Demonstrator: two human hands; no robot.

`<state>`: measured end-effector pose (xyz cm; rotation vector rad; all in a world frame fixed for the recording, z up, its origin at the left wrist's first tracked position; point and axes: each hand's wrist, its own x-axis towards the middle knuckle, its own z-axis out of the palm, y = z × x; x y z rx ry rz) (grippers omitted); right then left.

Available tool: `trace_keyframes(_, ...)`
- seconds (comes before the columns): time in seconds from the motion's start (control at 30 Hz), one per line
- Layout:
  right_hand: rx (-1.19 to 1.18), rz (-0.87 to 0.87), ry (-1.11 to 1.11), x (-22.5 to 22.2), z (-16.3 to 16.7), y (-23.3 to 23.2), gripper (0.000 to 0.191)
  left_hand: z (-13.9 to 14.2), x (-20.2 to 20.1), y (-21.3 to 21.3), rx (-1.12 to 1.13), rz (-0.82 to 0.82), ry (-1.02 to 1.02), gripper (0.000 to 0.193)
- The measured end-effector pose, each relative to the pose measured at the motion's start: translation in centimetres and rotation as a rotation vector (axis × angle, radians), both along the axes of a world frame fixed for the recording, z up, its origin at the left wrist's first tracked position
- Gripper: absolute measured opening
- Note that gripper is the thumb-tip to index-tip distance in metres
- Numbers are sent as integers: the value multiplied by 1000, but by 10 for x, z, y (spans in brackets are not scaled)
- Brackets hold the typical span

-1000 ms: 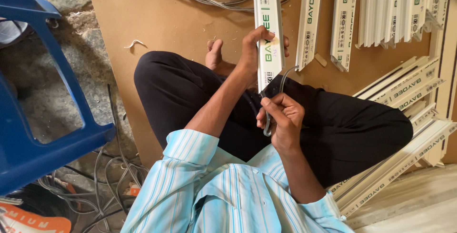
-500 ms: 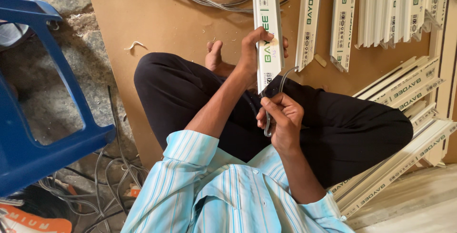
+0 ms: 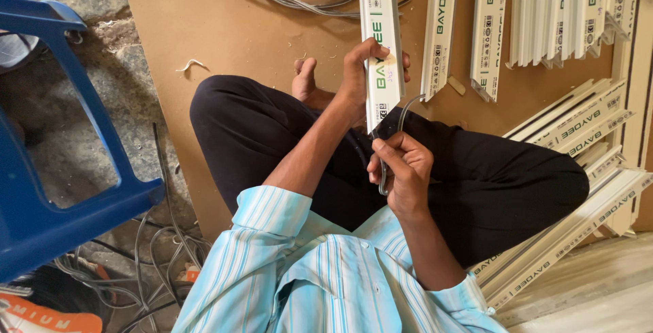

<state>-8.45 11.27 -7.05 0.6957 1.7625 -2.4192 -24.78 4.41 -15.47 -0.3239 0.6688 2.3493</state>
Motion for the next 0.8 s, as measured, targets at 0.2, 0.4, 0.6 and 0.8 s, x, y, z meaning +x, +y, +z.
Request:
trace_keyframes(0.2, -4, -7, -9, 0, 1, 0, 21, 1, 0, 0, 12, 4, 0, 49)
trace_keyframes(0.4, -15, -12, -12, 0, 0, 0, 21, 1, -1, 0, 23, 8, 3, 50)
trace_keyframes(0.6, -11, -19, -29, 0, 1, -1, 21, 3, 0, 0, 6, 7, 24, 48)
trace_keyframes(0.8, -8, -19, -35, -4, 2, -4, 20, 3, 1, -2, 4, 11, 21, 48)
